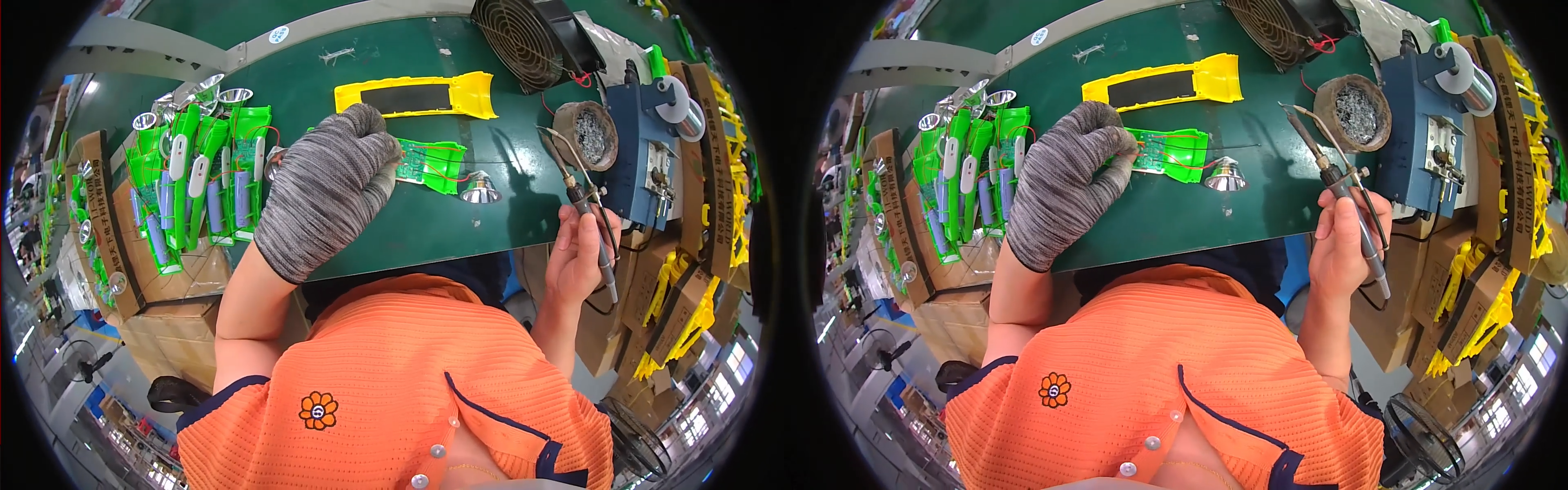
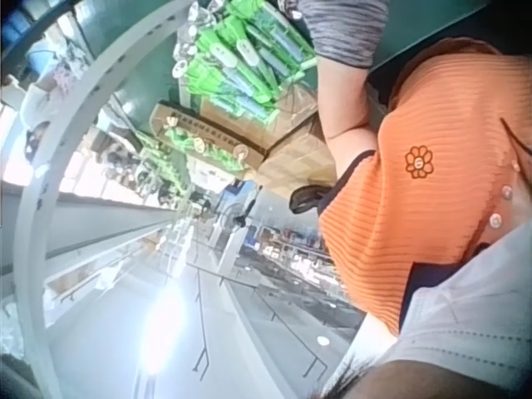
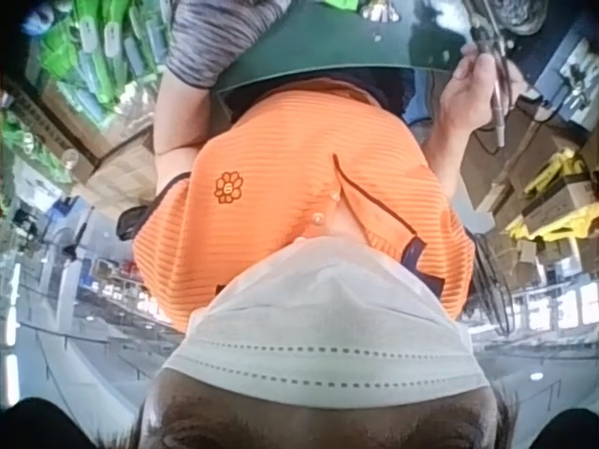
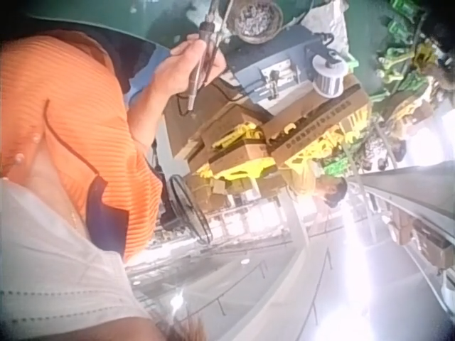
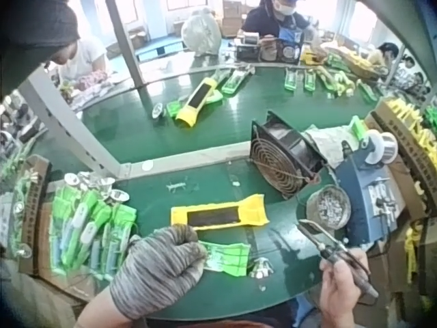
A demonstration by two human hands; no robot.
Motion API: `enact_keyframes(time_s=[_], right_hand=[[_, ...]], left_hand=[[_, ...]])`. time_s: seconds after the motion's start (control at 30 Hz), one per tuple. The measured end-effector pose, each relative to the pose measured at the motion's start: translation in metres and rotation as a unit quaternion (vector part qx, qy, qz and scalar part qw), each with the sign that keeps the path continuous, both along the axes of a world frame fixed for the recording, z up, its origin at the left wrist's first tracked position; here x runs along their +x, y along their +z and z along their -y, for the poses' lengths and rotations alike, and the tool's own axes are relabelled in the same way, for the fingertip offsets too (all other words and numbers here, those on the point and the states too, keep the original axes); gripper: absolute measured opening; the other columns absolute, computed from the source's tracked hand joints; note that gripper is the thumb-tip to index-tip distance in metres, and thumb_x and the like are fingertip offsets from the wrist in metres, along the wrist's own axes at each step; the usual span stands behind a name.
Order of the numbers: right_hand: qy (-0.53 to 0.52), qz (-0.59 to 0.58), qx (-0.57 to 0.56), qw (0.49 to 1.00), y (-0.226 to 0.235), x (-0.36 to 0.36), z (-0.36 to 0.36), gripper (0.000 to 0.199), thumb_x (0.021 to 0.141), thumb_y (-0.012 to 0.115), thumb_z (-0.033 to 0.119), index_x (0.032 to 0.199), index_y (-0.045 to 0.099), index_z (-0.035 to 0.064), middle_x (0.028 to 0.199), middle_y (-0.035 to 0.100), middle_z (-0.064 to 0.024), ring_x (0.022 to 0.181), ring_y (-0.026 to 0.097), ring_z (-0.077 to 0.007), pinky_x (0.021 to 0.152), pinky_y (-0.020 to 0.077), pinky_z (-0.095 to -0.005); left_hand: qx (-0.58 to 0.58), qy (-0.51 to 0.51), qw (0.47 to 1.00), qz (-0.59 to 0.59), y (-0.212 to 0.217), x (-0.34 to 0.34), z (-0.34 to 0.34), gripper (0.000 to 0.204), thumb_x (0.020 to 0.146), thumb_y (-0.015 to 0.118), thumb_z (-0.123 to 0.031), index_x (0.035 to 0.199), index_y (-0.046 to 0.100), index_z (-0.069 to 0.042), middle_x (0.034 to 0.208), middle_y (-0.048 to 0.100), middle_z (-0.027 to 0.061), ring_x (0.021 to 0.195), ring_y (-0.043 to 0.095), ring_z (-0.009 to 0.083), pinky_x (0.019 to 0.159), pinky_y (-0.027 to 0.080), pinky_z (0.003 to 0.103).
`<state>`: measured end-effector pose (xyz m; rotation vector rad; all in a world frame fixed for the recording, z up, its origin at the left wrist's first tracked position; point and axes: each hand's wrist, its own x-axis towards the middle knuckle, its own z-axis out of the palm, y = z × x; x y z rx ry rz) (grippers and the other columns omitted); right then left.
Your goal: Assembling solar-powered flashlights by soldering components and fitting them into plastic housings.
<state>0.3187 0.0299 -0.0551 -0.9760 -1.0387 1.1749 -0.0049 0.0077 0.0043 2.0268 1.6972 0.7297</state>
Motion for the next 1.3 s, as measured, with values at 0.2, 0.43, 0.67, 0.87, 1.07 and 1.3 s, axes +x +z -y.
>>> enact_keyframes(time_s=[0.2,0.43,0.67,0.87,1.07,1.3], right_hand=[[0.023,-0.013,-0.022,0.999,0.005,0.000,-0.009,0.016,0.101,0.063,0.006,0.114,0.061,-0.0010,0.090,0.066,-0.0129,0.065,0.056,-0.0166,0.080,0.0502,-0.0340],[0.003,-0.037,-0.031,0.999,0.007,-0.004,-0.006,0.024,0.095,0.070,0.004,0.114,0.055,0.0015,0.091,0.068,-0.0191,0.058,0.053,-0.0117,0.054,0.0439,-0.0246],[0.062,-0.043,-0.041,0.996,0.013,-0.010,0.000,0.021,0.096,0.068,0.000,0.111,0.054,0.0009,0.089,0.070,-0.0193,0.063,0.064,-0.0189,0.063,0.0541,-0.0333],[0.129,-0.039,-0.044,0.990,0.028,-0.043,-0.032,0.027,0.092,0.073,0.000,0.112,0.054,0.0021,0.094,0.072,-0.0122,0.081,0.071,-0.0176,0.079,0.0562,-0.0312],[0.163,-0.053,-0.078,0.982,0.019,-0.076,-0.060,0.024,0.094,0.070,0.000,0.112,0.054,0.0023,0.097,0.065,-0.0100,0.082,0.067,-0.0213,0.081,0.0537,-0.0354],[0.163,-0.061,-0.081,0.981,0.013,-0.050,-0.040,0.018,0.094,0.068,0.000,0.103,0.053,0.0024,0.085,0.068,-0.0115,0.069,0.069,-0.0192,0.076,0.0592,-0.0368]], left_hand=[[0.002,-0.007,0.998,-0.056,0.012,0.004,-0.008,0.012,0.085,0.075,-0.007,0.095,0.072,-0.003,0.103,0.069,0.0138,0.090,0.067,0.0335,0.080,0.055,0.042],[0.121,-0.072,0.982,-0.129,0.024,0.045,-0.022,0.023,0.085,0.071,-0.019,0.107,0.068,-0.012,0.110,0.068,0.0081,0.111,0.060,0.0329,0.098,0.045,0.048],[0.122,-0.115,0.973,-0.159,0.006,0.067,-0.026,0.023,0.086,0.070,-0.016,0.109,0.070,-0.015,0.098,0.066,0.0069,0.101,0.062,0.0290,0.092,0.046,0.047],[0.181,0.162,0.968,-0.062,0.009,0.018,-0.012,0.020,0.083,0.079,-0.003,0.101,0.076,-0.010,0.107,0.074,0.0127,0.107,0.071,0.0321,0.094,0.055,0.040],[0.082,0.228,0.970,0.032,-0.017,-0.002,-0.009,0.012,0.086,0.075,-0.007,0.098,0.075,-0.009,0.097,0.076,0.0114,0.096,0.074,0.0307,0.088,0.058,0.040],[-0.009,0.104,0.992,0.076,-0.014,0.000,-0.020,0.014,0.089,0.072,-0.001,0.103,0.074,-0.003,0.096,0.073,0.0117,0.087,0.074,0.0227,0.081,0.060,0.031]])
